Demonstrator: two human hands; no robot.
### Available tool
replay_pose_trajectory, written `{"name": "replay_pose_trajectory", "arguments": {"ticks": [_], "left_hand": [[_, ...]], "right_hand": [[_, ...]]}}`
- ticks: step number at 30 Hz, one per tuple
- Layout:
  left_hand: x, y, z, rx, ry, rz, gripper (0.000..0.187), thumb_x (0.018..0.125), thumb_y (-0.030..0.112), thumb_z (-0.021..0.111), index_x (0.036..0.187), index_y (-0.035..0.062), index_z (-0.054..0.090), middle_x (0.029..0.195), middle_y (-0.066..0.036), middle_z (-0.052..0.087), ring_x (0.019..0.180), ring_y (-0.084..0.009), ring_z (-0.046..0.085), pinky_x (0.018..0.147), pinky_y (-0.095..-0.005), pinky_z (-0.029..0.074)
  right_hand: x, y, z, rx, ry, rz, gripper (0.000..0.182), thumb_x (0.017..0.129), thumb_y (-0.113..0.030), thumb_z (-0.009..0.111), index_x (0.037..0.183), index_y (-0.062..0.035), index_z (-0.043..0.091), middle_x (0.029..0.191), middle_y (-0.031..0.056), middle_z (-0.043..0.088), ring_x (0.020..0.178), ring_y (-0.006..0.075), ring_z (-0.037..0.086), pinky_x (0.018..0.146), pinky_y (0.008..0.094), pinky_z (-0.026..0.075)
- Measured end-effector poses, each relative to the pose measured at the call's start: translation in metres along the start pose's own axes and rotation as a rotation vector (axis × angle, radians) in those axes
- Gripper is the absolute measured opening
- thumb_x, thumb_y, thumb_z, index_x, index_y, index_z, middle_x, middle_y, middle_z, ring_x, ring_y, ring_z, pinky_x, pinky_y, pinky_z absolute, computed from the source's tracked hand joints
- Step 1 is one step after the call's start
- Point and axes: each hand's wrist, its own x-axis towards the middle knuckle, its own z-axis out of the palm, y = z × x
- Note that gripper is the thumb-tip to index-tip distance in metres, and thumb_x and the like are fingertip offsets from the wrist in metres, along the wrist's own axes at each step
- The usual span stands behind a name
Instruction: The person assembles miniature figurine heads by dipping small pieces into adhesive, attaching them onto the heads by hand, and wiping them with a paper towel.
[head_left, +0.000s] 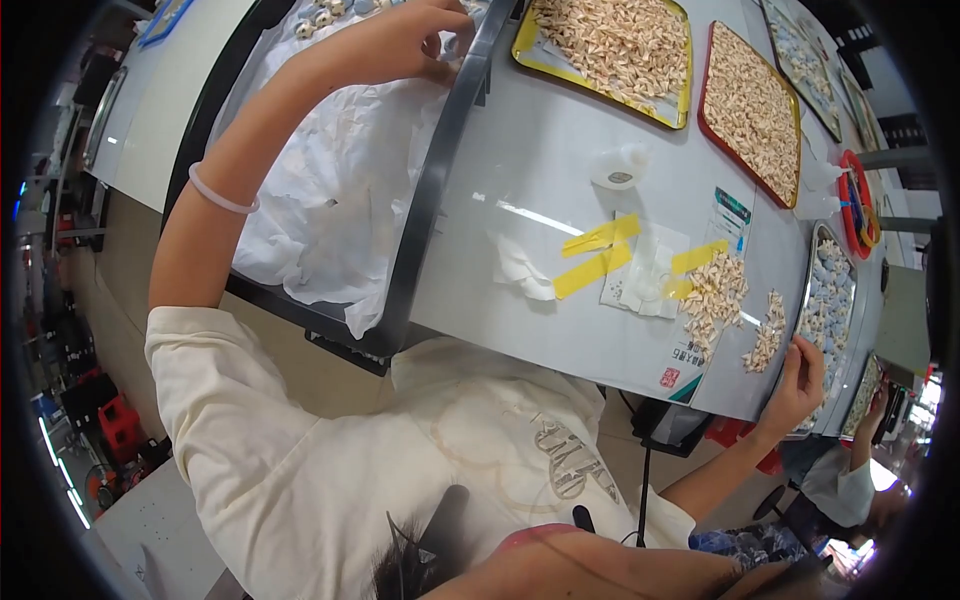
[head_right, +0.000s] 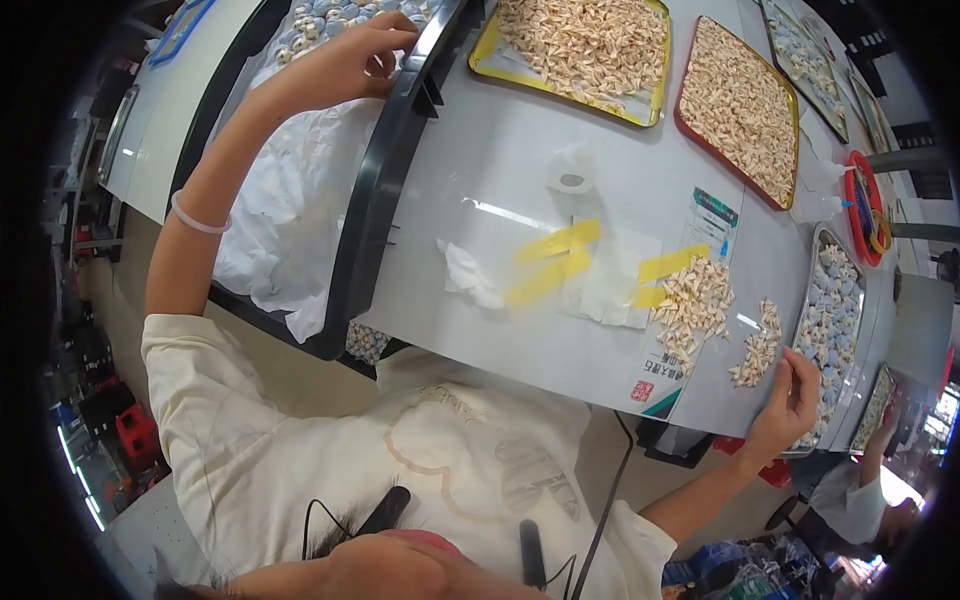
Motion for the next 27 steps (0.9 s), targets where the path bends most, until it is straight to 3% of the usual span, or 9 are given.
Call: {"name": "replay_pose_trajectory", "arguments": {"ticks": [3,6,8,10,13,15,18,20,27], "left_hand": [[-0.006,0.026,-0.027,-0.131,-0.037,-0.112,0.023,0.073,0.013,0.066,0.087,0.0017,0.052,0.087,-0.008,0.049,0.078,-0.0171,0.053,0.067,-0.0266,0.046],[-0.020,0.020,-0.037,-0.258,0.206,-0.108,0.021,0.075,0.017,0.065,0.086,0.0045,0.053,0.088,-0.007,0.052,0.073,-0.0148,0.054,0.067,-0.0256,0.045],[-0.035,0.025,-0.050,-0.520,0.317,-0.215,0.024,0.074,0.019,0.066,0.093,0.0095,0.054,0.088,-0.006,0.052,0.078,-0.0146,0.054,0.069,-0.0250,0.045],[-0.062,0.001,-0.060,-0.408,0.352,-0.078,0.034,0.085,0.021,0.051,0.115,0.0037,0.049,0.112,-0.008,0.053,0.097,-0.0132,0.052,0.093,-0.0261,0.036],[-0.113,0.066,-0.057,-0.632,0.469,-0.127,0.036,0.089,0.015,0.039,0.115,-0.0091,0.042,0.117,-0.018,0.047,0.107,-0.0254,0.049,0.096,-0.0343,0.034],[-0.153,0.102,-0.019,-0.624,0.843,-0.259,0.041,0.087,0.026,0.043,0.107,-0.0100,0.044,0.117,-0.023,0.043,0.107,-0.0326,0.047,0.095,-0.0404,0.036],[-0.158,0.164,0.038,-1.359,0.394,0.287,0.023,0.072,0.013,0.066,0.083,-0.0007,0.051,0.099,-0.021,0.050,0.079,-0.0266,0.058,0.066,-0.0329,0.052],[-0.172,0.166,0.074,-1.569,0.279,0.286,0.021,0.065,0.003,0.071,0.079,0.0010,0.055,0.095,-0.021,0.051,0.072,-0.0263,0.059,0.055,-0.0302,0.052],[-0.146,0.207,0.122,-1.641,0.211,0.242,0.020,0.066,-0.002,0.067,0.084,-0.0004,0.058,0.097,-0.018,0.052,0.080,-0.0261,0.059,0.068,-0.0336,0.050]], "right_hand": [[0.003,-0.017,0.015,0.050,-0.004,0.007,0.012,0.082,-0.003,0.054,0.091,0.0029,0.059,0.088,0.0029,0.056,0.080,0.0091,0.050,0.072,0.0203,0.040],[0.000,-0.019,0.016,0.145,-0.024,0.032,0.010,0.080,0.000,0.056,0.089,0.0028,0.059,0.087,0.0032,0.057,0.080,0.0091,0.052,0.072,0.0198,0.041],[-0.004,-0.016,0.017,0.250,0.016,0.068,0.010,0.077,0.003,0.058,0.087,0.0023,0.060,0.086,0.0040,0.058,0.078,0.0092,0.053,0.072,0.0194,0.042],[-0.008,-0.013,0.017,0.271,0.019,0.076,0.012,0.074,0.005,0.060,0.086,0.0022,0.060,0.086,0.0059,0.059,0.078,0.0105,0.054,0.071,0.0193,0.043],[-0.011,-0.023,0.020,0.370,0.041,0.161,0.013,0.069,0.011,0.061,0.080,0.0038,0.061,0.085,0.0077,0.059,0.079,0.0123,0.054,0.072,0.0217,0.042],[-0.011,-0.030,0.025,0.399,0.006,0.069,0.014,0.067,0.012,0.060,0.080,0.0050,0.061,0.084,0.0091,0.059,0.080,0.0134,0.054,0.073,0.0223,0.042],[-0.011,-0.037,0.034,0.428,-0.080,0.016,0.015,0.066,0.013,0.060,0.080,0.0059,0.060,0.083,0.0100,0.059,0.080,0.0144,0.055,0.072,0.0223,0.043],[-0.011,-0.045,0.040,0.436,-0.149,0.030,0.015,0.067,0.013,0.059,0.080,0.0059,0.060,0.082,0.0098,0.059,0.080,0.0147,0.055,0.073,0.0227,0.043],[0.008,-0.071,0.077,0.378,-0.431,-0.092,0.015,0.071,0.008,0.060,0.086,0.0043,0.060,0.085,0.0106,0.060,0.082,0.0157,0.056,0.076,0.0236,0.044]]}}
